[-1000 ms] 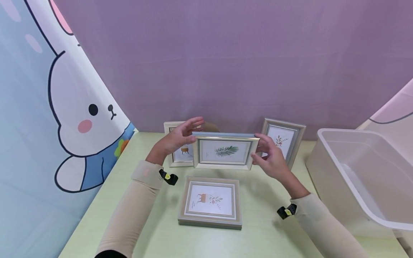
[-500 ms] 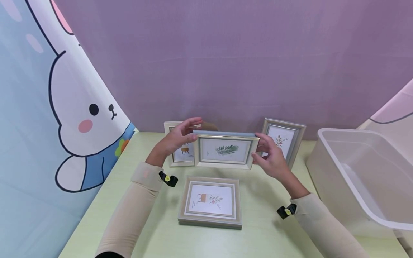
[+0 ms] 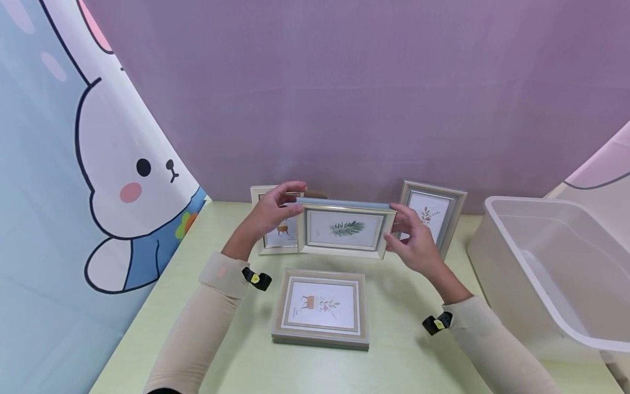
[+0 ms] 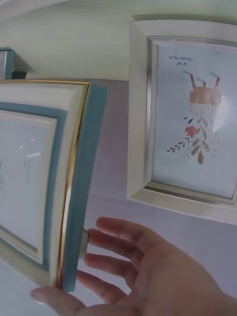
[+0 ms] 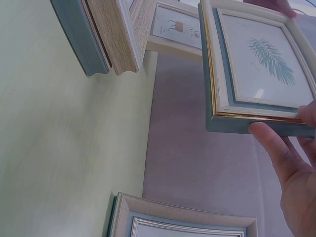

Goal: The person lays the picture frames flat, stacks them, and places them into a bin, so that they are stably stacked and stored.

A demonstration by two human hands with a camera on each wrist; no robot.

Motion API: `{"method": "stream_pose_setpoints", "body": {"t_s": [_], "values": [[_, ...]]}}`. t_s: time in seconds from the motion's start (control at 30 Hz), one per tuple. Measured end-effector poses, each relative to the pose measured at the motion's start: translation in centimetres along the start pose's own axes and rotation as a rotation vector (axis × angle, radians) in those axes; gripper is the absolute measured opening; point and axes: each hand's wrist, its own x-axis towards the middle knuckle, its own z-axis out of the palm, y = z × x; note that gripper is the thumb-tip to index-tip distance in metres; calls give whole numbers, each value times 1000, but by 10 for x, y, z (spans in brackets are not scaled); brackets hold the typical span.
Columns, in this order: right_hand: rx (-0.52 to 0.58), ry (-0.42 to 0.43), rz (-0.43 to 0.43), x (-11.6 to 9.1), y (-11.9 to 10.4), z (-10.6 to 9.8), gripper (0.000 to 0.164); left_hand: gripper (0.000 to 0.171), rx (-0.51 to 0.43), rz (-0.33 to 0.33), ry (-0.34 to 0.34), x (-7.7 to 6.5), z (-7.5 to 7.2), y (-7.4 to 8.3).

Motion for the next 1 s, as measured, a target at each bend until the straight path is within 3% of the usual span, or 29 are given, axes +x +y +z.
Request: {"method": "stream_pose_setpoints", "body": {"t_s": [0.3,0.57,0.77,1.0], "values": [[31,12,19,0,-1,0,74,42,55,19,111,-2,8,2],[45,1,44,-3,0,0,76,36,61,21,150,-4,12,6],[86,-38,132,-3,-2,0,78,32,50,-8,188,-5,14,7],[121,-124,306,-5,-8,2,80,35,33,-68,210,-7,14,0]]}}
